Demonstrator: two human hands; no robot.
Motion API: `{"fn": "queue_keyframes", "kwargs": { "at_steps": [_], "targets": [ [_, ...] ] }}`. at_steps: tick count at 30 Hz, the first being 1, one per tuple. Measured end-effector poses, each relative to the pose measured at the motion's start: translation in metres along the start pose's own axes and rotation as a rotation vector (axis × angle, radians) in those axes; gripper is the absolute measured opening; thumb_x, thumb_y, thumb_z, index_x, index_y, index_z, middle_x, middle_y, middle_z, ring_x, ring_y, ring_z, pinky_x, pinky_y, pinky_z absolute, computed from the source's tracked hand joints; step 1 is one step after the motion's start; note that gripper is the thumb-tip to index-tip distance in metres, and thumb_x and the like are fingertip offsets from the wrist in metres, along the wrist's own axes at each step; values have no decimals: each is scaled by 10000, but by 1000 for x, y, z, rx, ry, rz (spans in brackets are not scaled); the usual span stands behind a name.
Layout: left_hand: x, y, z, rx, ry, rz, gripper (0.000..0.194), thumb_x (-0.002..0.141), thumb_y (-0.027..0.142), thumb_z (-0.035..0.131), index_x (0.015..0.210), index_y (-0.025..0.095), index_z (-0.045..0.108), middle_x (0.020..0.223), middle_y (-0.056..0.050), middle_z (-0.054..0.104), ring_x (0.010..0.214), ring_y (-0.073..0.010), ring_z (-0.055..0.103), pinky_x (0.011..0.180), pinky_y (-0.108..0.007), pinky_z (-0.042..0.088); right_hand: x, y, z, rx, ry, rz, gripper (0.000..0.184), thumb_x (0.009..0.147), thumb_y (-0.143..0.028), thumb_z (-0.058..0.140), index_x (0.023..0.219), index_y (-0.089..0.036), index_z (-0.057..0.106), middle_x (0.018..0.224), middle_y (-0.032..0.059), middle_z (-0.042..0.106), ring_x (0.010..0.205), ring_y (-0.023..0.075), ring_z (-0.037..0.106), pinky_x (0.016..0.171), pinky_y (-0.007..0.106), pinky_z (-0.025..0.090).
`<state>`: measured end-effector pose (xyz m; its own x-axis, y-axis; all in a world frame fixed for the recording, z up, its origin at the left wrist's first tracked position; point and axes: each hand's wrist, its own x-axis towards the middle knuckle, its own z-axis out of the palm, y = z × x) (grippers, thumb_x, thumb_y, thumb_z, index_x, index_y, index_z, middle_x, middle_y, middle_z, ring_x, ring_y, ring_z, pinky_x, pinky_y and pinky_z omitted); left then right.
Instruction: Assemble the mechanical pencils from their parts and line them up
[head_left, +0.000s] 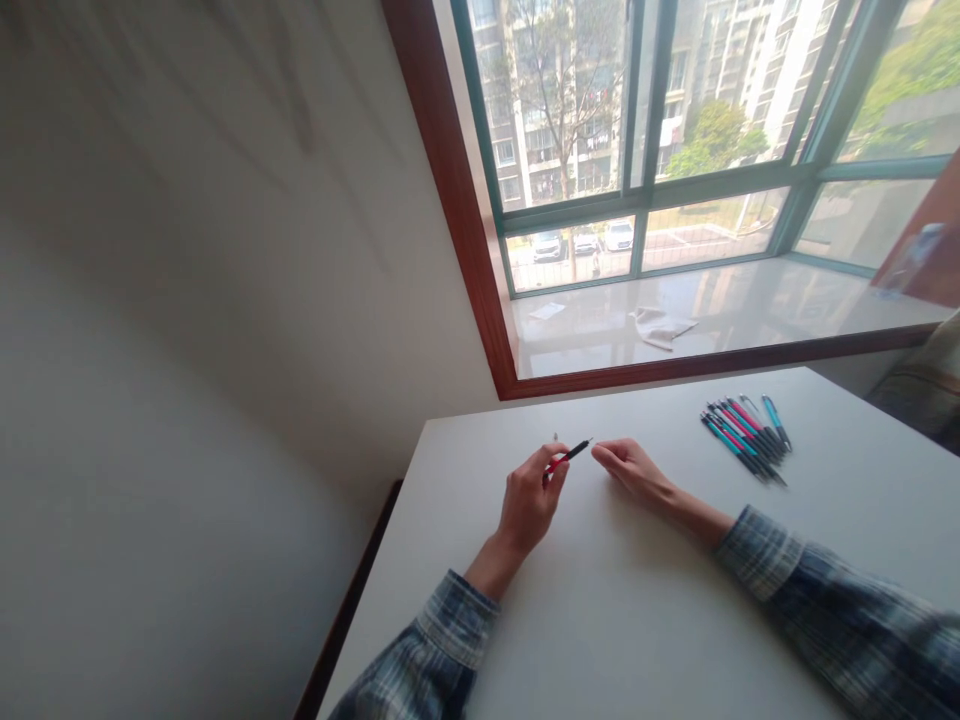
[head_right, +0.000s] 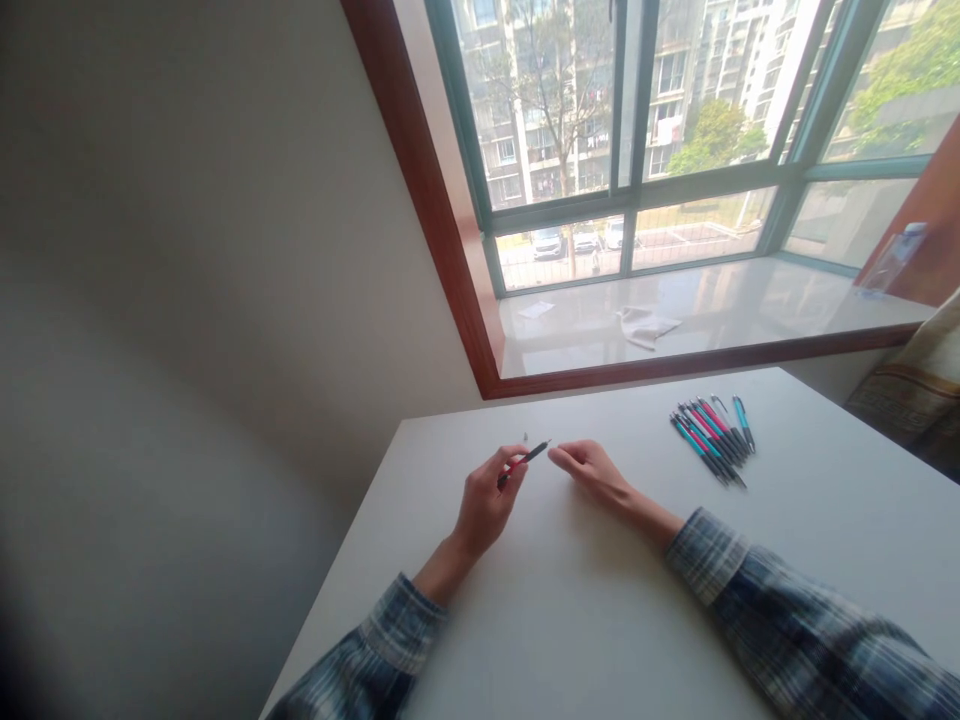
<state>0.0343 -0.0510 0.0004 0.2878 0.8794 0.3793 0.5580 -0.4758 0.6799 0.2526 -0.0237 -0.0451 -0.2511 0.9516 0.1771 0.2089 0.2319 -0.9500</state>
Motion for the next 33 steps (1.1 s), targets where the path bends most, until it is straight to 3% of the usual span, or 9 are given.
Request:
{"fn": "queue_keyframes", "kwargs": {
  "at_steps": [6, 11, 18, 25, 33],
  "targets": [
    [1, 3, 6, 15, -91, 16, 248, 1005, 430, 542, 1020, 225, 681, 851, -9, 724, 659, -133, 602, 703, -248, 489, 2, -9, 3, 5, -6, -3, 571, 930, -654, 505, 630, -235, 261, 662, -38, 182, 610, 112, 177, 529, 280, 140],
    [3, 2, 9, 44, -119, 12, 275, 1005, 441, 540, 953, 207, 675, 799, -14, 715, 653, -140, 599, 687, -255, 477, 5, -12, 4, 39, -52, -31, 593, 917, -690, 507, 608, -228, 301, 652, -38, 222, 610, 113, 216, 545, 275, 185],
    [5, 4, 9, 16, -129, -13, 286, 1021, 440, 501, 907, 215, 635, 817, -14, 724, 687, -157, 632, 692, -262, 462, 5, -12, 5, 49, 22, -44, 612, 883, -671, 600, 608, -230, 277, 629, -56, 224, 596, 111, 225, 540, 274, 182],
    [5, 3, 9, -2, -109, -43, 326, 1032, 469, 464, 875, 214, 593, 753, 3, 663, 642, -153, 582, 651, -259, 420, -1, -24, -1, 88, 35, -44, 421, 895, -554, 663, 711, -196, 538, 650, -48, 417, 618, 125, 366, 555, 266, 271],
    [5, 3, 9, -10, -109, -52, 308, 1030, 467, 471, 887, 216, 580, 771, 4, 655, 656, -156, 571, 667, -265, 404, 0, -26, -3, 100, 67, -37, 398, 898, -530, 668, 712, -184, 600, 672, -29, 529, 658, 142, 473, 620, 273, 370]
  ]
}}
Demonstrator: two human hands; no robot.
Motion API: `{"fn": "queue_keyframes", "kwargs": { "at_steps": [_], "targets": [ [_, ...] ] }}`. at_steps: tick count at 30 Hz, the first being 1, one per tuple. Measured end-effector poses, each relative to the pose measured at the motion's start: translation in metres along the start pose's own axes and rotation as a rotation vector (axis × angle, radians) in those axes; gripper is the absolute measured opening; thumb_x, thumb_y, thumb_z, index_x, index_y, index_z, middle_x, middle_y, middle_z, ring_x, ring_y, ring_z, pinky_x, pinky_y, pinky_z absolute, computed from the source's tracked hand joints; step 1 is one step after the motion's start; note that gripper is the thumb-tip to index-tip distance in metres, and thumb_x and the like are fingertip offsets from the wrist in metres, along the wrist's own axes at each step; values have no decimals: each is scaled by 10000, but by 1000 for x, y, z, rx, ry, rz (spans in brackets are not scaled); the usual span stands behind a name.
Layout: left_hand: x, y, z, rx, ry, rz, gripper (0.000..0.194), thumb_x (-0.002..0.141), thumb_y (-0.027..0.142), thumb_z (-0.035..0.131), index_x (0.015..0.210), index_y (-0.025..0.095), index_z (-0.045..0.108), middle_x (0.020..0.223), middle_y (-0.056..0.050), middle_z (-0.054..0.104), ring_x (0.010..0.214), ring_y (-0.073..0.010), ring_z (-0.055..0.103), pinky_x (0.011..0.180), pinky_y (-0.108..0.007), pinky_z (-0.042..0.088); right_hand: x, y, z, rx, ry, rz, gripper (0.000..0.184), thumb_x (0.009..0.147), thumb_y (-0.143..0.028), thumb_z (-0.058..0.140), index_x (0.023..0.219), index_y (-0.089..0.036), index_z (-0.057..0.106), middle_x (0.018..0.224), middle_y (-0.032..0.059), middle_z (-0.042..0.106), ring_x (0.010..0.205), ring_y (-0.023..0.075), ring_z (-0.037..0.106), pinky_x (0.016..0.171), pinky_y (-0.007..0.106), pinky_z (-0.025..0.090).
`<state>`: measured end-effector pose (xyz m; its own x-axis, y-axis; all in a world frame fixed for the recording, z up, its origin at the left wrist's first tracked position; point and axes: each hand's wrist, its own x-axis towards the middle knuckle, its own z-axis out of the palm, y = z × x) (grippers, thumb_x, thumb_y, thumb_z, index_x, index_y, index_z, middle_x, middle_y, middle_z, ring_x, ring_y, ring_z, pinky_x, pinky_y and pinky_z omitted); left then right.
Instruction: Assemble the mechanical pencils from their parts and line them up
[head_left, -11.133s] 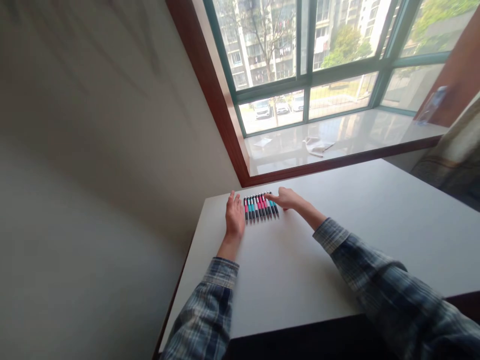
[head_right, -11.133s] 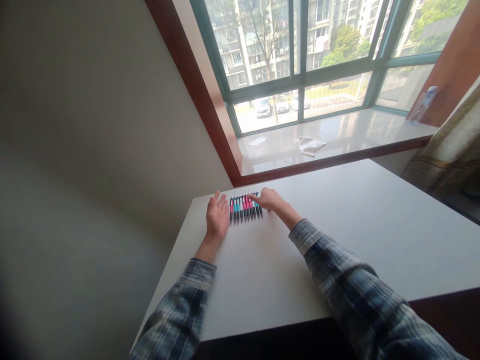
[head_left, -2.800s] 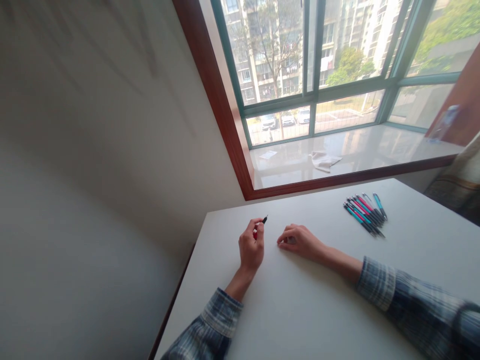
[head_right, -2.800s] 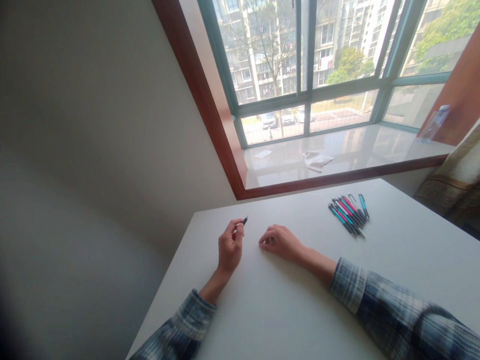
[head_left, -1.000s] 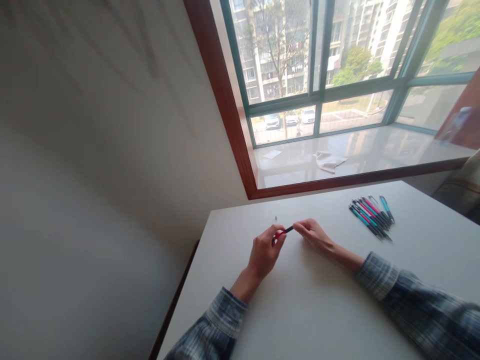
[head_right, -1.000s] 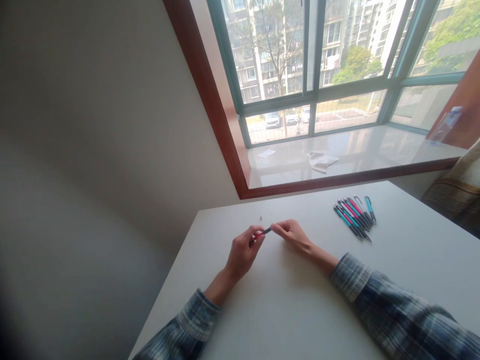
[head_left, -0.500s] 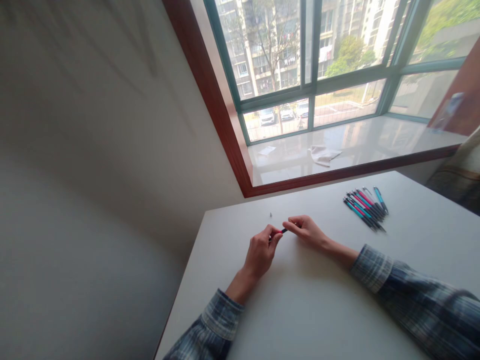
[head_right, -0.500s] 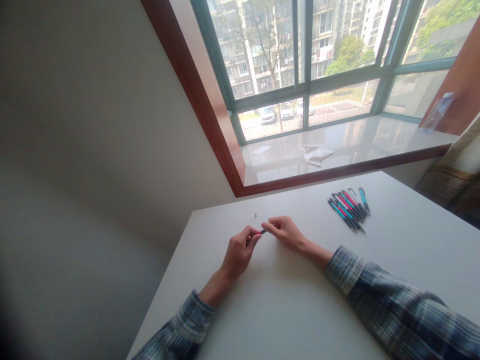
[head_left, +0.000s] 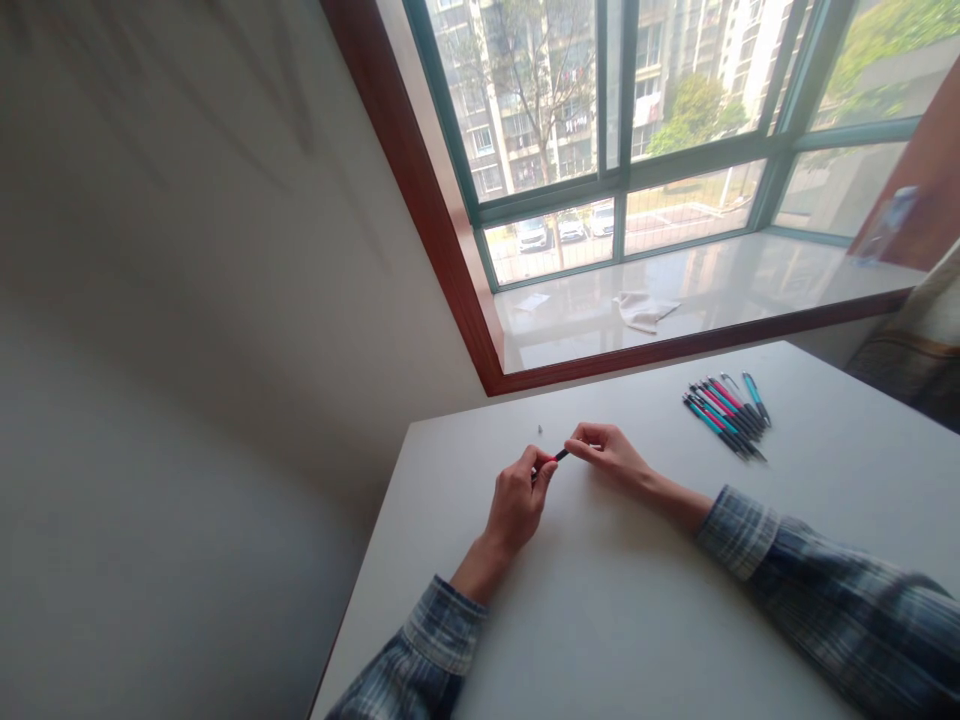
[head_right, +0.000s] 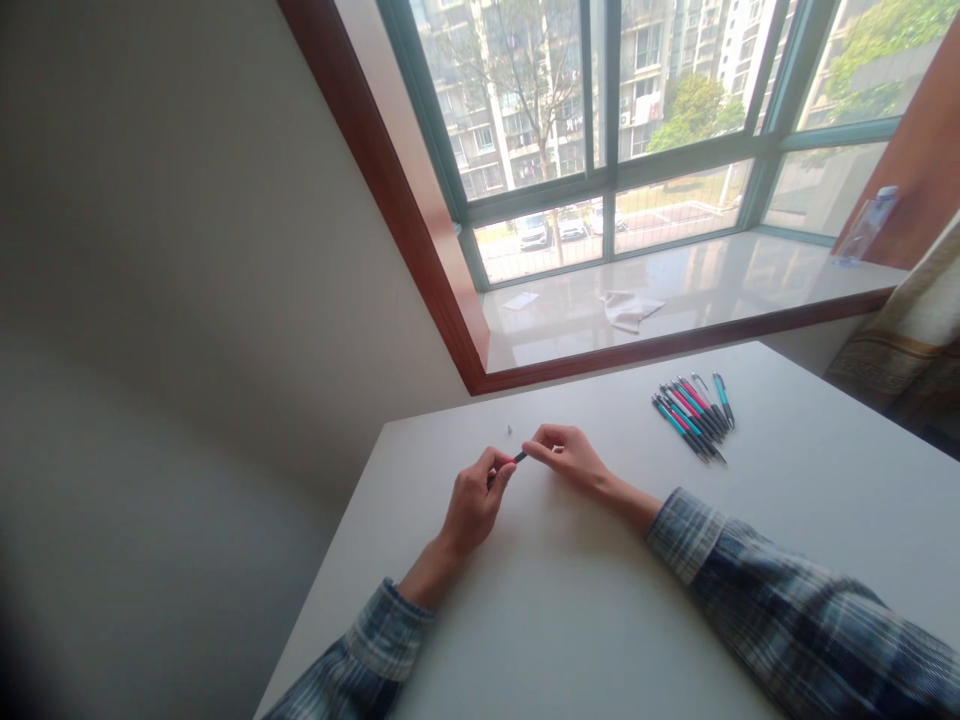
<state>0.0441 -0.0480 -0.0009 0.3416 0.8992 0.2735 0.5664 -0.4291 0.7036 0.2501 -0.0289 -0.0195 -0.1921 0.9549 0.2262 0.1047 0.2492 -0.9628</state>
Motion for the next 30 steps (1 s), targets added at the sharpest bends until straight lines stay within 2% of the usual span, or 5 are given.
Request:
{"fn": "queue_keyframes", "kwargs": {
  "at_steps": [9, 15, 19, 26, 30],
  "targets": [
    [0, -4, 1, 13, 15, -37, 291, 1034, 449, 458, 897, 218, 569, 702, 26, 580, 606, -150, 511, 637, -260, 364, 3, 9, -1, -10, -18, -32, 330, 903, -516, 682, 1009, -205, 714, 918, 34, 685, 893, 215, 621, 742, 303, 457],
    [1, -3, 1, 3, -1, -43, 300, 1028, 464, 465, 888, 218, 566, 719, 20, 597, 608, -151, 514, 642, -262, 364, 4, 10, -2, -19, 14, 12, 369, 897, -548, 679, 824, -189, 724, 825, 36, 719, 826, 225, 649, 770, 332, 492],
    [1, -6, 2, 21, 7, -57, 293, 1032, 454, 458, 888, 222, 563, 694, 29, 573, 600, -151, 498, 633, -264, 347, 6, 14, -2, 18, -1, 2, 304, 879, -492, 716, 995, -219, 780, 968, 53, 761, 943, 249, 676, 840, 356, 504],
    [0, -6, 2, -2, -12, -56, 279, 1028, 447, 468, 900, 223, 574, 754, 20, 628, 619, -148, 525, 645, -262, 357, 5, 20, -1, 156, 40, -4, 377, 854, -480, 771, 1126, -223, 733, 896, 42, 757, 875, 226, 690, 833, 368, 509],
    [1, -7, 2, -13, -2, -71, 274, 1019, 441, 475, 882, 223, 567, 735, 20, 620, 611, -150, 524, 639, -264, 357, 4, 20, -1, 260, 11, -5, 447, 840, -429, 801, 1229, -243, 683, 1053, 69, 774, 1006, 240, 706, 928, 391, 509]
  ]
}}
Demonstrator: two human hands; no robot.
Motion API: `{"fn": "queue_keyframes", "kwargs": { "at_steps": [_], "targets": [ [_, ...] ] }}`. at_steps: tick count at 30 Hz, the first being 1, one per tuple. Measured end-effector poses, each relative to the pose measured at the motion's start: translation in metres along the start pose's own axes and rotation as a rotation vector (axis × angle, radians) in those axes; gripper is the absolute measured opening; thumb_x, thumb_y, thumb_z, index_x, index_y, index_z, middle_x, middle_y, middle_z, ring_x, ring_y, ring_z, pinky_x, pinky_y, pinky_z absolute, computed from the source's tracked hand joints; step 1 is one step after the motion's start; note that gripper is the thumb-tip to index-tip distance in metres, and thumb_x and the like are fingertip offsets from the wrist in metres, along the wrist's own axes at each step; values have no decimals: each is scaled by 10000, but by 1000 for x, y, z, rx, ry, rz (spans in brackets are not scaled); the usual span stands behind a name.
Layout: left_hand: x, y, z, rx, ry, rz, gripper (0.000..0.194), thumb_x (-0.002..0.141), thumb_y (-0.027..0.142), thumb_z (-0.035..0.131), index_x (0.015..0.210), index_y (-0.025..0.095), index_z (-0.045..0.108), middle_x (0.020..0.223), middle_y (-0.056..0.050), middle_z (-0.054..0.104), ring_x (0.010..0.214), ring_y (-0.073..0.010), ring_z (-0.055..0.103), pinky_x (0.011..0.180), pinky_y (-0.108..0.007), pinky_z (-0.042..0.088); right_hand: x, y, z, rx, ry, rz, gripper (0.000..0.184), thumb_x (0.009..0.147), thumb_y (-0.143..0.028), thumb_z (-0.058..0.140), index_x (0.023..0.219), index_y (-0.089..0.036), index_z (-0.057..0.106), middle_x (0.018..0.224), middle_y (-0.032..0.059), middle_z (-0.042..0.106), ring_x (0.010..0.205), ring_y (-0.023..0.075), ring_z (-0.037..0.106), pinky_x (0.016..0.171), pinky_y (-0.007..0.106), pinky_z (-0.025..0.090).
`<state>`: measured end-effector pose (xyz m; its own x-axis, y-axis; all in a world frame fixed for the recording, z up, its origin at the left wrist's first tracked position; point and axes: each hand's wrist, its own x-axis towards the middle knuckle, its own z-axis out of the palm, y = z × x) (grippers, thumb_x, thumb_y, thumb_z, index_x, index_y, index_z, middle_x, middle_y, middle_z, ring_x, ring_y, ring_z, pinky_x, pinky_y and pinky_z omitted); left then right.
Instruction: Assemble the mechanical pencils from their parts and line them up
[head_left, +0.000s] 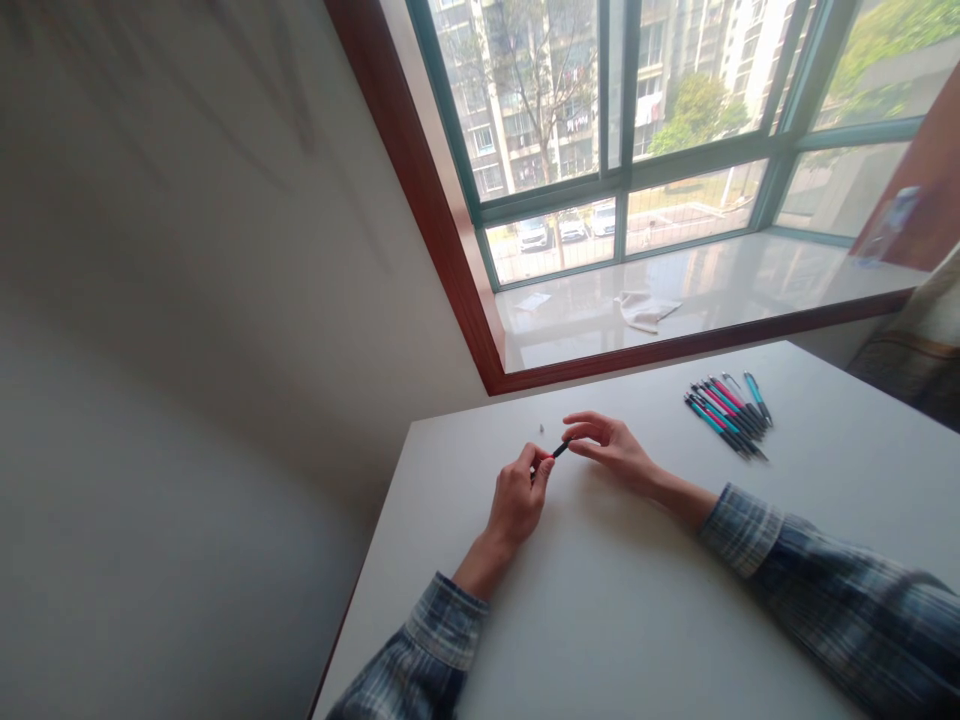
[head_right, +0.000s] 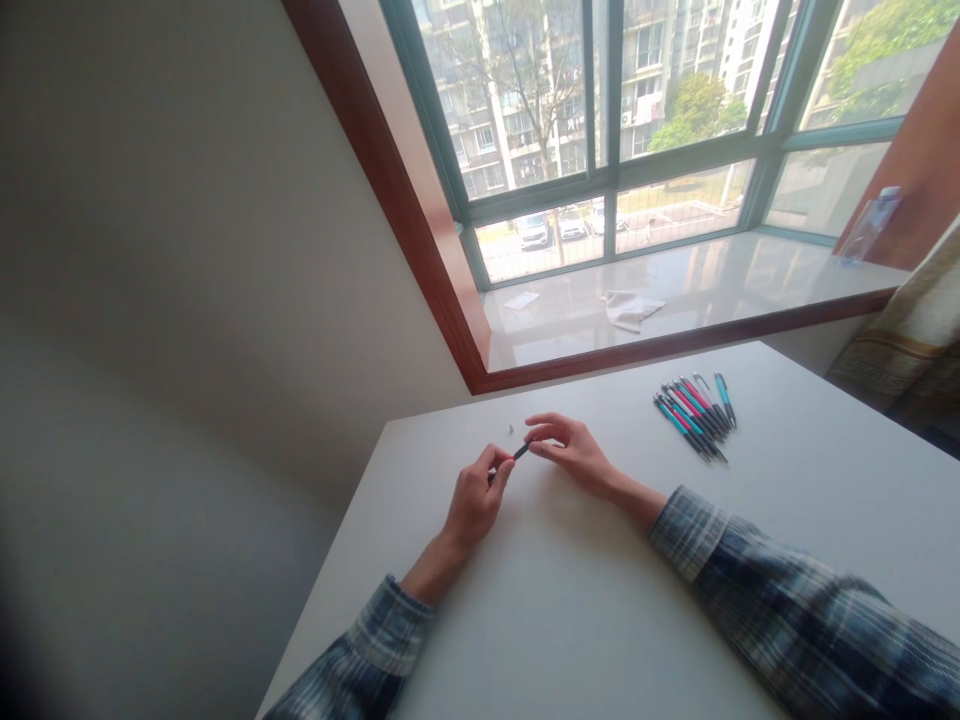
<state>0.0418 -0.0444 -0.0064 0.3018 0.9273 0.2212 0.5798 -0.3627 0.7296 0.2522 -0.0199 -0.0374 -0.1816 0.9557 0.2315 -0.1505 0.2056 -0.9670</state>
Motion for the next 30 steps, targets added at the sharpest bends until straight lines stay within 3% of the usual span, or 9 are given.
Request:
{"fn": "queue_keyframes", "kwargs": {
  "at_steps": [3, 8, 13, 18, 25, 30],
  "targets": [
    [0, 0, 0, -21, -2, -10, 274, 1016, 444, 480, 883, 222, 568, 735, 22, 619, 610, -148, 522, 635, -263, 358, 0, 0, 0, 4, -10, 17, 500, 816, -418, 823, 1263, -255, 666, 1108, 75, 764, 1062, 251, 699, 963, 407, 506],
    [0, 1, 1, -41, -31, 3, 263, 1014, 440, 490, 898, 222, 580, 767, 18, 643, 633, -147, 548, 638, -259, 357, 1, 0, -1, -10, 12, 19, 451, 825, -438, 813, 1207, -232, 692, 942, 49, 758, 905, 226, 702, 895, 401, 519],
    [0, -1, 2, -27, -19, -16, 265, 1021, 439, 473, 908, 223, 577, 761, 19, 635, 626, -147, 544, 636, -263, 349, -1, -2, 0, 83, -31, 43, 563, 799, -405, 841, 1308, -264, 646, 1082, 70, 757, 1008, 232, 693, 912, 385, 518],
    [0, 0, 2, -37, -36, -14, 274, 1024, 450, 458, 926, 224, 578, 737, 24, 599, 617, -146, 522, 634, -264, 350, 0, -3, 0, -9, 54, 45, 439, 807, -469, 820, 1152, -220, 711, 873, 41, 749, 818, 208, 679, 796, 370, 523],
    [0, -3, 2, -61, -51, -31, 289, 1027, 464, 434, 931, 226, 568, 686, 32, 561, 598, -150, 509, 617, -264, 345, -2, -3, 0, 82, 27, 36, 513, 795, -416, 842, 1254, -261, 672, 1124, 85, 762, 1043, 244, 700, 956, 410, 522],
    [0, -2, 2, -82, -57, -29, 288, 1027, 462, 435, 932, 225, 568, 694, 31, 560, 605, -149, 516, 624, -264, 359, -1, -3, 0, 28, 51, 40, 437, 798, -433, 839, 1162, -232, 704, 942, 52, 757, 894, 222, 703, 866, 391, 540]
  ]
}}
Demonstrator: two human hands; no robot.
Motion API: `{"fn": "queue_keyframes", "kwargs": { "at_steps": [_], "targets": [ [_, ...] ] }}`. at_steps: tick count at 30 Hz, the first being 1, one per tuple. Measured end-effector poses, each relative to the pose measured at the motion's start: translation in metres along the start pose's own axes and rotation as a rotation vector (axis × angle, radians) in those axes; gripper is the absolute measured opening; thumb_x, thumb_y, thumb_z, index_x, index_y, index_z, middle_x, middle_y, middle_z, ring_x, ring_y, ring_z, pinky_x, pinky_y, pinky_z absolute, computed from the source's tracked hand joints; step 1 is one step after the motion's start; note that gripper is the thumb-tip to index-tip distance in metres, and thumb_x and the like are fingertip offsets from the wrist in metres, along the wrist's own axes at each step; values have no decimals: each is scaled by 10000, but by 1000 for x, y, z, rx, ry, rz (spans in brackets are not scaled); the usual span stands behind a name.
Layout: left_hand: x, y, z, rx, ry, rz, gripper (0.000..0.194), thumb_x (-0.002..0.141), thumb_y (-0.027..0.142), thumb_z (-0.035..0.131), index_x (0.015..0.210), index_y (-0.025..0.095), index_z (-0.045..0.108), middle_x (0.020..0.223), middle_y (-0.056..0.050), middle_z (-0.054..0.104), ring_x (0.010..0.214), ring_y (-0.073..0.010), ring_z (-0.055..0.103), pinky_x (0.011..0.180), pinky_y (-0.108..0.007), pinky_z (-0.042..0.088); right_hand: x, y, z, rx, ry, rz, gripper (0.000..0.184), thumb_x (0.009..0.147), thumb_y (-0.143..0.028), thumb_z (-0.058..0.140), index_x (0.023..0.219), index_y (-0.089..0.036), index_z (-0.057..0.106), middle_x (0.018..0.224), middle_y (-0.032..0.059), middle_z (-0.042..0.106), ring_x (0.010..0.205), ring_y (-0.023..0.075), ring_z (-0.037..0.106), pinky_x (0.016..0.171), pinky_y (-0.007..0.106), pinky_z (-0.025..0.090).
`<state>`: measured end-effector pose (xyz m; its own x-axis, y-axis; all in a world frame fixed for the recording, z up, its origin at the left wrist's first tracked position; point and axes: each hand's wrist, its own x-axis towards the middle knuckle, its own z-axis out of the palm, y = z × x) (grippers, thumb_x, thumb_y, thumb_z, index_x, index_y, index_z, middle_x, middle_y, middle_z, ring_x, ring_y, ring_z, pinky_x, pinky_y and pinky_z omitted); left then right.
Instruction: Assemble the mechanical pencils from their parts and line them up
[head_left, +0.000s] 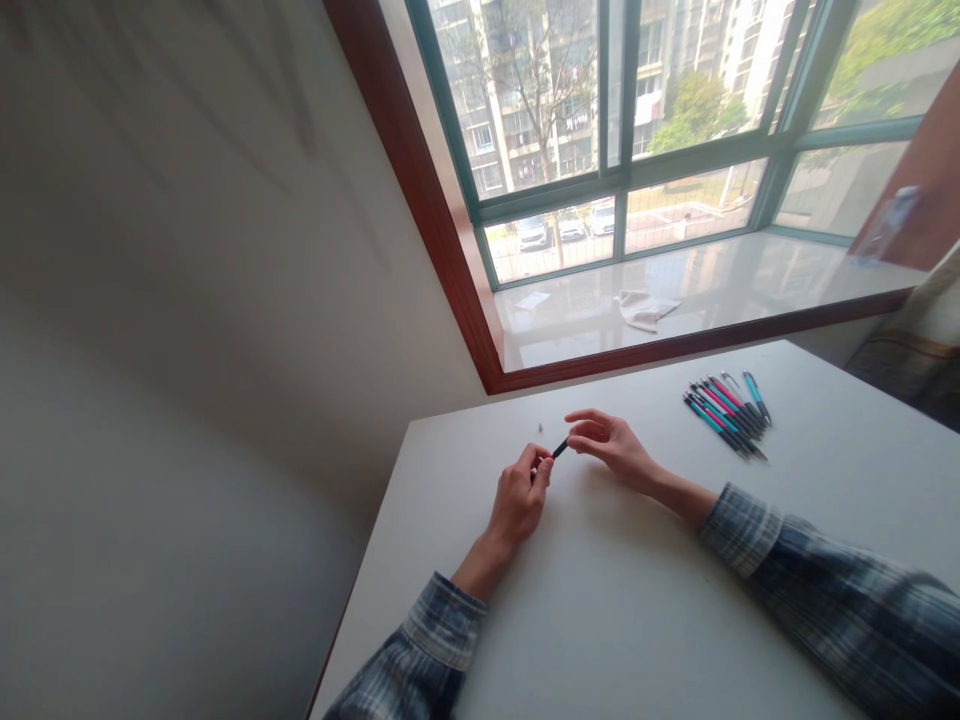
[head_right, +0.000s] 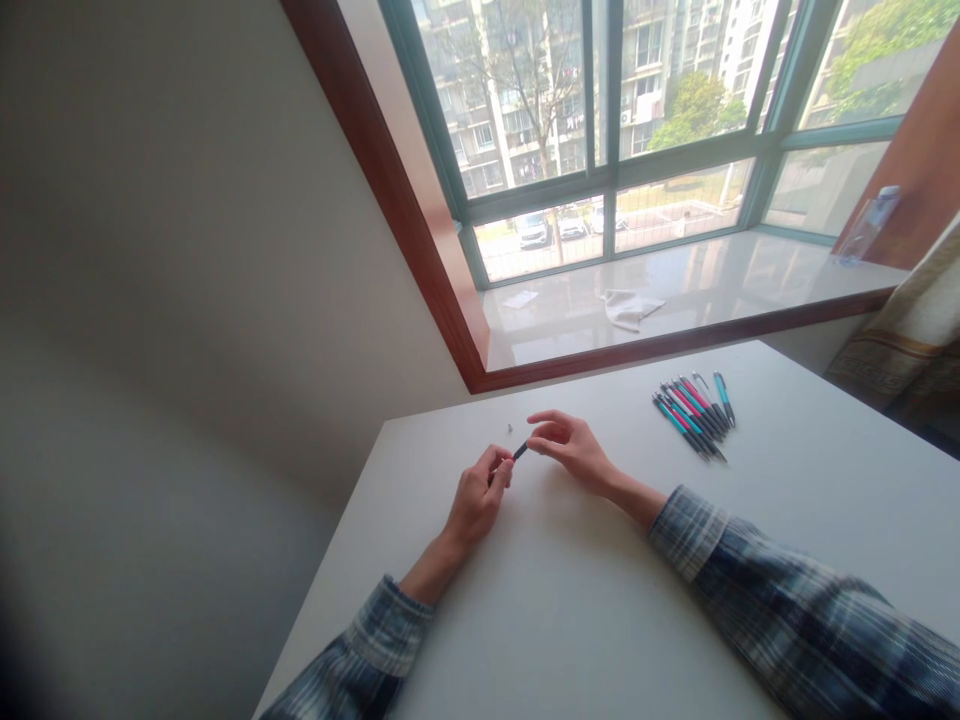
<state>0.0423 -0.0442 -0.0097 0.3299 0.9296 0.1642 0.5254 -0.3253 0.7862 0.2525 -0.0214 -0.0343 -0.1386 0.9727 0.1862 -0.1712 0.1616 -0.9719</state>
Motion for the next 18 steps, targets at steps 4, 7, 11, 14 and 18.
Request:
{"fn": "queue_keyframes", "kwargs": {
  "at_steps": [4, 7, 11, 14, 18],
  "targets": [
    [0, 2, 0, -17, 20, 1, 279, 1018, 449, 451, 905, 223, 570, 683, 38, 539, 591, -141, 491, 607, -258, 352, 1, 0, 0, 47, -3, -11, 465, 792, -413, 840, 1201, -246, 696, 1031, 65, 762, 971, 232, 705, 912, 396, 538],
    [0, 3, 0, -24, 36, 8, 277, 1013, 435, 458, 880, 218, 570, 691, 35, 540, 607, -140, 494, 616, -257, 356, 1, -1, 1, 51, -1, -7, 498, 779, -414, 851, 1221, -248, 691, 1078, 76, 759, 1015, 237, 702, 937, 400, 534],
    [0, 4, 0, -16, 37, 19, 272, 1016, 426, 457, 890, 215, 573, 683, 37, 520, 607, -138, 479, 620, -259, 345, 1, -1, 2, 39, 19, 4, 471, 774, -446, 855, 1165, -228, 708, 950, 60, 769, 892, 221, 705, 856, 388, 542],
    [-1, 5, 0, -7, 38, 19, 274, 1019, 436, 456, 907, 217, 576, 655, 48, 475, 584, -134, 440, 601, -259, 321, 1, 0, 1, 51, 31, -7, 452, 779, -436, 857, 1153, -231, 709, 949, 59, 775, 902, 225, 709, 860, 388, 538],
    [-1, 7, 0, -22, 40, 7, 290, 1021, 450, 445, 911, 217, 577, 631, 55, 438, 562, -133, 417, 586, -256, 312, 1, 0, 0, 94, -5, -5, 484, 784, -419, 855, 1208, -253, 693, 1059, 79, 777, 983, 241, 714, 916, 413, 540]
  ]
}}
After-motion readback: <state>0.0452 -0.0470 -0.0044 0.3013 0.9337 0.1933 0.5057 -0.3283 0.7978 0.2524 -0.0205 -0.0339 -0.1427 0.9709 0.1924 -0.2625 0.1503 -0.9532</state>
